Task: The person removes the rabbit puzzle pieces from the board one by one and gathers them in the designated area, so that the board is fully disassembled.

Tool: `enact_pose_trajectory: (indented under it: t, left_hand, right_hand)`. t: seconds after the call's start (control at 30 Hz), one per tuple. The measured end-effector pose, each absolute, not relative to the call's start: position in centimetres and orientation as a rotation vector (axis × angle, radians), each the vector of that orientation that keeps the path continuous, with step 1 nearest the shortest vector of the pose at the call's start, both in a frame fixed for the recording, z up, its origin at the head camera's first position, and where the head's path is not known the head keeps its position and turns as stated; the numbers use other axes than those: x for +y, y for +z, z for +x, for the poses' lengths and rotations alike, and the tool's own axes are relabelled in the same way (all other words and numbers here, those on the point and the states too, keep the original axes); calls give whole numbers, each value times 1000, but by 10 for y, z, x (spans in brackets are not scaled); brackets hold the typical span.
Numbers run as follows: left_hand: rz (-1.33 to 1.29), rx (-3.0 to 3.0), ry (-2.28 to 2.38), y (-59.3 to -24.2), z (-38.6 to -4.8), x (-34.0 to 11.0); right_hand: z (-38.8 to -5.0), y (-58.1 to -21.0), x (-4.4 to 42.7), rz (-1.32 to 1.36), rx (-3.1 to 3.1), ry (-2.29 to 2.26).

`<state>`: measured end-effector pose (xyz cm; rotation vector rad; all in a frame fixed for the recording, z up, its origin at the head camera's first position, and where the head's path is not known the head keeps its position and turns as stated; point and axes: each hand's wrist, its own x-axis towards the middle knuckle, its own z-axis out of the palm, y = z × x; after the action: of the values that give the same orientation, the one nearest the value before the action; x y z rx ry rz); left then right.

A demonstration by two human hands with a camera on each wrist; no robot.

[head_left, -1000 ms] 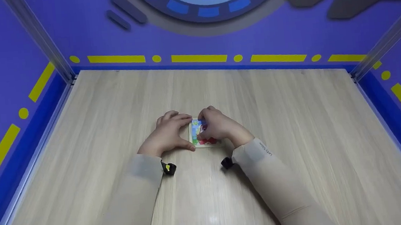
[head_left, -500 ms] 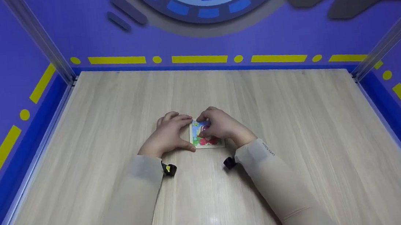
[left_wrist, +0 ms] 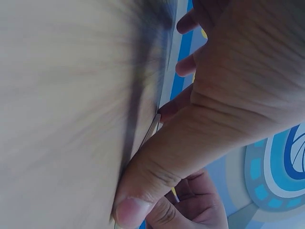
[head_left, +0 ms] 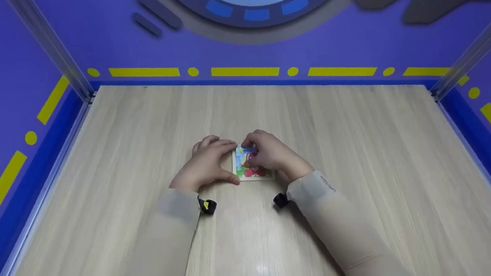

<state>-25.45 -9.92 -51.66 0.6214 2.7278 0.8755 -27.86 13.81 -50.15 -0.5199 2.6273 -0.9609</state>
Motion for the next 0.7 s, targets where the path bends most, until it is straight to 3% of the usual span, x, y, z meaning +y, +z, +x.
enact_pose_trajectory:
  t: [0.7]
  left_hand:
    - [653, 2743, 812, -516, -256, -98]
  right_hand:
    - [-278, -508, 135, -445, 2663, -1030]
